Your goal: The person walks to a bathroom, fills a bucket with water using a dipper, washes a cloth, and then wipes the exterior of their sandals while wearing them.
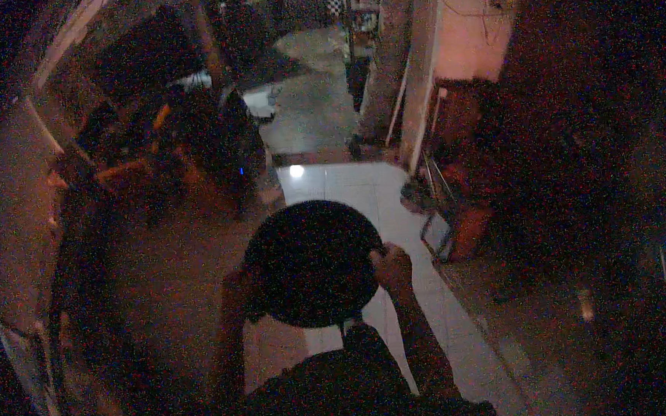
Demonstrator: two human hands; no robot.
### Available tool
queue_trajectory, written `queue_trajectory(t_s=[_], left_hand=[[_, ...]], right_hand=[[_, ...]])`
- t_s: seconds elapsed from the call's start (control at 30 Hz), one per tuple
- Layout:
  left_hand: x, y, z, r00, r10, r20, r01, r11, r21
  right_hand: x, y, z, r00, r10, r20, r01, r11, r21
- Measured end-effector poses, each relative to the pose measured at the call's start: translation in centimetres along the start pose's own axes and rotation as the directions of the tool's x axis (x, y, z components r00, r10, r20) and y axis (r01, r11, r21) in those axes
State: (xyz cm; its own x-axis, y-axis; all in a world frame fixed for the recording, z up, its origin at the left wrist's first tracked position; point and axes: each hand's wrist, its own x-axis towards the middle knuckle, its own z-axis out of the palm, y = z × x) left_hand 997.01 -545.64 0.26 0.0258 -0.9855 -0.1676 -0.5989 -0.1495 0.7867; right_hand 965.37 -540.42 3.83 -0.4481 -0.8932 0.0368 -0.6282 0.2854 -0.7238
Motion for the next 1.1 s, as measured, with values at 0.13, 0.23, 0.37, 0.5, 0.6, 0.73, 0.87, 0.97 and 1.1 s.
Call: queue_trajectory(t_s=[0.13,0.23,0.37,0.5,0.6,0.73,0.87,0.97,1.1], left_hand=[[17.2,4.6,2.3,0.982,0.130,-0.139,-0.125,0.991,0.044],[30.2,5.1,3.4,0.988,0.011,-0.153,-0.010,1.000,0.012],[48.6,4.9,5.9,0.983,0.073,-0.169,-0.102,0.981,-0.166],[57.8,13.4,16.3,0.976,0.105,-0.191,-0.118,0.991,-0.062],[64.3,26.2,22.6,0.981,0.054,-0.189,-0.056,0.998,-0.008],[77.3,32.7,24.8,0.988,0.063,-0.142,-0.066,0.998,-0.015],[91.3,37.7,27.7,0.962,0.129,-0.240,-0.147,0.987,-0.059],[106.0,42.0,22.8,0.979,0.129,-0.158,-0.150,0.980,-0.129],[122.8,42.4,18.6,0.991,0.069,-0.117,-0.082,0.991,-0.108]], right_hand=[[18.0,-2.1,4.9,0.999,0.052,0.000,-0.052,0.998,0.028],[30.8,-2.6,10.1,0.999,0.032,-0.028,-0.032,0.999,0.022],[46.1,-5.2,15.5,0.999,0.034,-0.017,-0.033,0.997,0.076],[61.9,3.1,12.4,1.000,0.021,0.006,-0.022,0.987,0.158],[74.1,7.1,8.0,0.995,-0.081,-0.057,0.092,0.970,0.224],[88.0,1.9,5.7,0.998,0.037,0.048,-0.043,0.989,0.140],[104.6,5.4,11.7,1.000,0.013,-0.019,-0.012,0.998,0.065],[116.4,-4.4,14.3,0.998,0.024,-0.057,-0.018,0.994,0.109],[129.8,-11.7,20.1,0.991,0.113,0.068,-0.122,0.979,0.161]])
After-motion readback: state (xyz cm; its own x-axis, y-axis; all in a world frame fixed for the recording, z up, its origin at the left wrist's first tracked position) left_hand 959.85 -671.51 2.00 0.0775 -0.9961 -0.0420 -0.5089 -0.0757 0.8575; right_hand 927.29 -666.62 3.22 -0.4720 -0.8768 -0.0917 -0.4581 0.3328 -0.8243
